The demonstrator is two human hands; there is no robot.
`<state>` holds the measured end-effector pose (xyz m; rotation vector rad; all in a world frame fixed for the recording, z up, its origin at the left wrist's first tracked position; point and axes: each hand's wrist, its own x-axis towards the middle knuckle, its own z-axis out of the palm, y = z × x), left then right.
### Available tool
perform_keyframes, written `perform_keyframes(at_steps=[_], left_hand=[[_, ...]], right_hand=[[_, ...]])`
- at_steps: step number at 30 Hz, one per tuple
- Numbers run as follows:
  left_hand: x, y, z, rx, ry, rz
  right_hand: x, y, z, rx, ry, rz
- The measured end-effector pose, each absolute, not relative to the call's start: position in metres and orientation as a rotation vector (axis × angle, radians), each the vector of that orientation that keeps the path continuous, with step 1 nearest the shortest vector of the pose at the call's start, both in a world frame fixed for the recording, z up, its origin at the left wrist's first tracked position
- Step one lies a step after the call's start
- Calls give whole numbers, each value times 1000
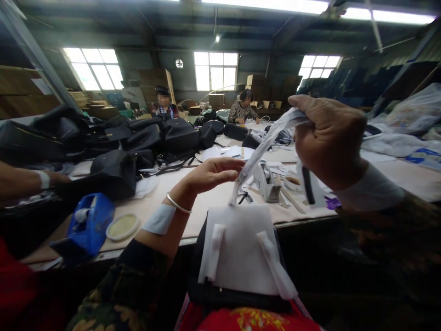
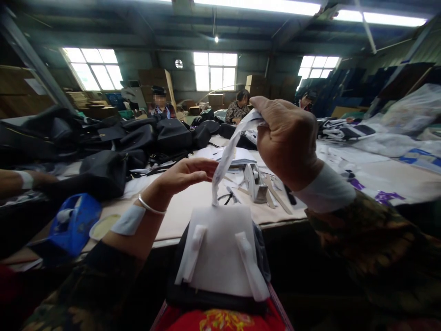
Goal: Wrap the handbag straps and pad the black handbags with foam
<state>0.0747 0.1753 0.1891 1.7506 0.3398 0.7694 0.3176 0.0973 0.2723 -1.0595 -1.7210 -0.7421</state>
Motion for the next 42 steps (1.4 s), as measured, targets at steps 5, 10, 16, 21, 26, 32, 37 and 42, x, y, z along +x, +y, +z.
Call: perform_keyframes(at_steps=[5,10,16,21,26,32,37,42], left_hand=[[90,180,177,1740,386,589],[108,186,167,2138,717,873],[105,208,146,2132,1367,1369],[90,227,121,1960,1526,1392],[86,233,105,1866,1491,1253],[95,211,85,1947,1459,884],[109,190,70,2115,1487,589],[126,180,68,2289,1407,570]], right_hand=[[321,100,273,-992,-1674,-775],[322,95,272,-995,-1675,-816],[319,86,268,-1336,-1855,-210],[322,84,258,-1259,-1741,1025],[319,84,253,-1129,-1475,1157],[309,90,264,-903,-1356,948],[310,95,271,-846,-1280,731],[314,99,269,-814,-1227,608]])
